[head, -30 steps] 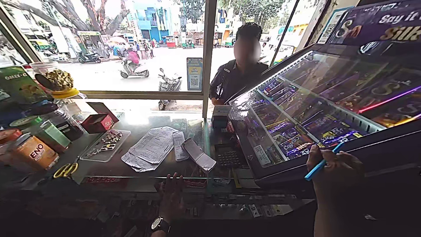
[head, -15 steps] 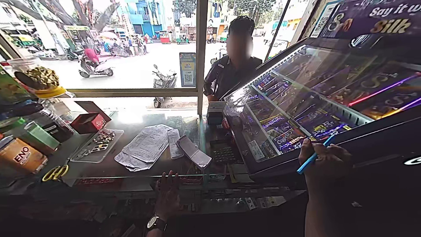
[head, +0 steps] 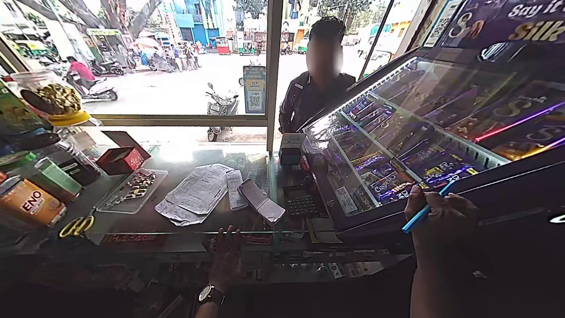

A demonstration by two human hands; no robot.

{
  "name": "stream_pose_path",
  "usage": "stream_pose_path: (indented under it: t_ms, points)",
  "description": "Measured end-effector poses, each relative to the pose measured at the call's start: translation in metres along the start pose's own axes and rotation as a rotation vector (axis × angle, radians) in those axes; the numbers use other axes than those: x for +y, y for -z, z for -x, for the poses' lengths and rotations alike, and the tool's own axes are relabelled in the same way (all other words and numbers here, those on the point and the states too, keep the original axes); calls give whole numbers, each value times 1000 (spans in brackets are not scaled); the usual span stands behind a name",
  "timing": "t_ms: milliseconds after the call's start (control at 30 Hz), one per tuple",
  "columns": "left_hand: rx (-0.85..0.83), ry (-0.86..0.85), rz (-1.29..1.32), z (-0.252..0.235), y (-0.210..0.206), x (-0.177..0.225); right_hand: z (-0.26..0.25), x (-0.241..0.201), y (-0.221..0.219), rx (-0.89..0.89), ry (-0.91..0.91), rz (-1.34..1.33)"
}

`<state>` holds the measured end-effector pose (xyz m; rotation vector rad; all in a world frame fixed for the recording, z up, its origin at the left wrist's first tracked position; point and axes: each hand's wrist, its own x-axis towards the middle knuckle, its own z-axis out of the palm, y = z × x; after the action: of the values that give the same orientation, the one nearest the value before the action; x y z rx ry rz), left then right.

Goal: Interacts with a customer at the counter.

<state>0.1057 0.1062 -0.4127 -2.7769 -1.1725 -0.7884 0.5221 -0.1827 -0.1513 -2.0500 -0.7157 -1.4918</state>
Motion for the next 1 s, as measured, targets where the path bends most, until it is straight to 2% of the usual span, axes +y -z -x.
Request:
stream_pose_path:
  t_ms: [467, 700, 867, 1000]
  points:
    - [-18, 15, 0, -1, 5, 4, 3, 3, 0, -35, -19, -10]
    - [-148, 66, 37, -4, 17, 9, 5, 10, -8, -80, -45, -26]
    - [-154, 68, 37, -6, 19, 11, 4, 10, -7, -105, -75, 23]
    - [-122, 57, 65, -3, 17, 11, 2, 5, 1, -89, -28, 36]
